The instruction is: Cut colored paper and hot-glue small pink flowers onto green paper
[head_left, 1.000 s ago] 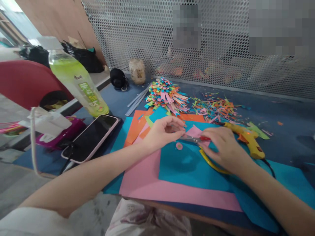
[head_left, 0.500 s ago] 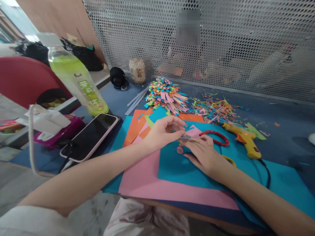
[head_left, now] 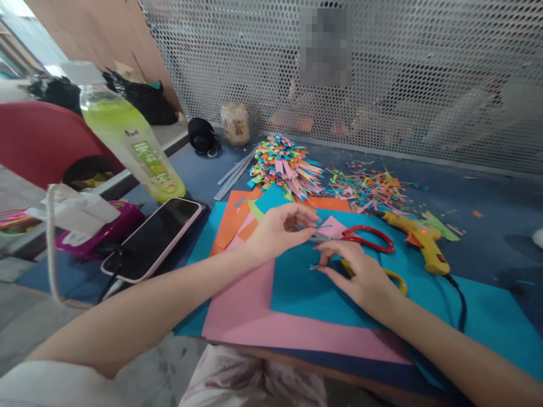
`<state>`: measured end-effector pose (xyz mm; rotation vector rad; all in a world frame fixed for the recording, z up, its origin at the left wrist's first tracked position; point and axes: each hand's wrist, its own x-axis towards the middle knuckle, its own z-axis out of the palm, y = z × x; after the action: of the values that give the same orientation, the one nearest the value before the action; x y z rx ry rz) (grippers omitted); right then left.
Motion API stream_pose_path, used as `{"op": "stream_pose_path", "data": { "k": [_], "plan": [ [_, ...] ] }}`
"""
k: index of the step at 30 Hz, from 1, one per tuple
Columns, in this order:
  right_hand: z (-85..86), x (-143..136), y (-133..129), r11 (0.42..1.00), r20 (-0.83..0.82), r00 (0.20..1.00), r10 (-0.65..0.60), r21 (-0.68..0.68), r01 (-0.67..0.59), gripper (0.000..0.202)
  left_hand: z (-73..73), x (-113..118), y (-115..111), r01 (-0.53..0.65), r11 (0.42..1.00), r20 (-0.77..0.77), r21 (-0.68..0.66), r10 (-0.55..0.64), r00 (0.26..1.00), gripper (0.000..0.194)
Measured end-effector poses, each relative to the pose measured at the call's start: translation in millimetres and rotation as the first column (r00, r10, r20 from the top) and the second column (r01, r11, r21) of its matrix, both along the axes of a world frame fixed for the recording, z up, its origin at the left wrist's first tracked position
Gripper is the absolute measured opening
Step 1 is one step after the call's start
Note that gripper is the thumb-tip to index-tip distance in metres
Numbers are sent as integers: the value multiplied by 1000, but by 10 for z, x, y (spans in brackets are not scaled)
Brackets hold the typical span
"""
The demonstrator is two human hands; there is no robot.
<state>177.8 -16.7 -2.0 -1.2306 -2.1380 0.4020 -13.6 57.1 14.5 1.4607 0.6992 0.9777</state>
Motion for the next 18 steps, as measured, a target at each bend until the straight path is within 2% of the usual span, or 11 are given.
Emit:
{"op": "stream_pose_path", "data": {
  "k": [4, 9, 12, 18],
  "plan": [
    [76, 23, -13, 985, -176, 975, -132, -134, 109, 15, -13, 6, 8, -3, 1000, -68, 6, 3, 998, 15],
    [116, 46, 20, 960, -466, 850, -246, -239, 147, 18, 3, 2, -34, 47, 999, -106, 10, -45, 993, 16],
    [130, 100, 43, 959, -502, 822, -270, -218, 181, 22, 29, -8, -58, 58, 998, -122, 22, -55, 991, 15],
    [191, 152, 51, 958, -464, 848, -256, -240, 158, 23, 21, -13, -53, 101, 993, -121, 61, -93, 988, 13]
  ]
}}
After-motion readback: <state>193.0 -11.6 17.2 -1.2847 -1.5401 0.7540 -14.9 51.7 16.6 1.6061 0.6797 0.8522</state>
